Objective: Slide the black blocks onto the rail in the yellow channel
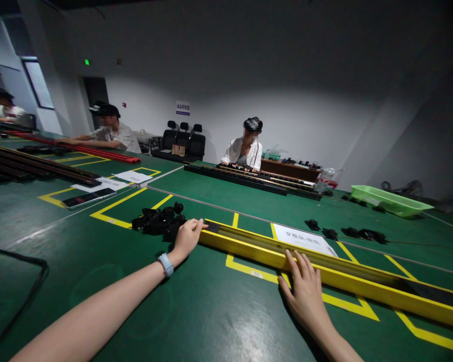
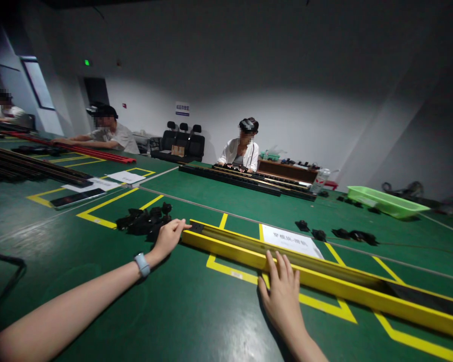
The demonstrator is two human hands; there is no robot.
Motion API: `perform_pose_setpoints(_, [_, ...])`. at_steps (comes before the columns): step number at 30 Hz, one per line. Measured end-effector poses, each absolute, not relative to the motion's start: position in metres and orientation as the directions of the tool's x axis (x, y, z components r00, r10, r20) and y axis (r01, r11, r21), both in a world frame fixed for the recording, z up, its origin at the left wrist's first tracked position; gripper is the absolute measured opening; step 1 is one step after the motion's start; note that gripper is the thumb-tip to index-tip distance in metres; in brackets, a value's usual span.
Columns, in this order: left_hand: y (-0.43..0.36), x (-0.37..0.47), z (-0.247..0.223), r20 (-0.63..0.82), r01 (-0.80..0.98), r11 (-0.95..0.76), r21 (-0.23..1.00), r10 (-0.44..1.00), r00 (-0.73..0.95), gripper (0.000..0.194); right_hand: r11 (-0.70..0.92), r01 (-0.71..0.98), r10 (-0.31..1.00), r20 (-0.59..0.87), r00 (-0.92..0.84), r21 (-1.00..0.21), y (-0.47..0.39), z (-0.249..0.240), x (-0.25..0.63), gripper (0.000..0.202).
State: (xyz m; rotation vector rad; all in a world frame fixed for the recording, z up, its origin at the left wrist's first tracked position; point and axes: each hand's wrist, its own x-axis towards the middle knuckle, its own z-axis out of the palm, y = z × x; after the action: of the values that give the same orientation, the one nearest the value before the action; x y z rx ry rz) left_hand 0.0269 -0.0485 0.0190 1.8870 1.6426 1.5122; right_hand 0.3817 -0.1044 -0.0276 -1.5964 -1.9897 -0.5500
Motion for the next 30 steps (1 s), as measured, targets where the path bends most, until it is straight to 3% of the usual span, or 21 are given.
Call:
perform_pose_setpoints(13, [-0.054, 0.032, 0.025, 0.591, 0.711, -0.48, 0.514, 0.799, 0.112, 0.038, 0.283, 0.958, 0.752, 0.631, -0.192, -0.046, -0.114, -0.016, 0.372, 0.06])
perform_pose_setpoints(21, [-0.061, 0.039, 0.034, 0.61, 0.762, -0.516, 0.392, 0.766, 0.205, 0.037, 0.442, 0.895, 0.753, 0.567, -0.334, -0.059, -0.126, -0.003, 0.361, 0.064])
perform_pose_setpoints(30, [-0.062, 0.046, 0.037, 0.631, 0.801, -0.542, 0.255, 0.721, 0.287, 0.033, 0.477, 0.878, 0.755, 0.53, -0.385, -0.041, -0.13, 0.0, 0.36, 0.065])
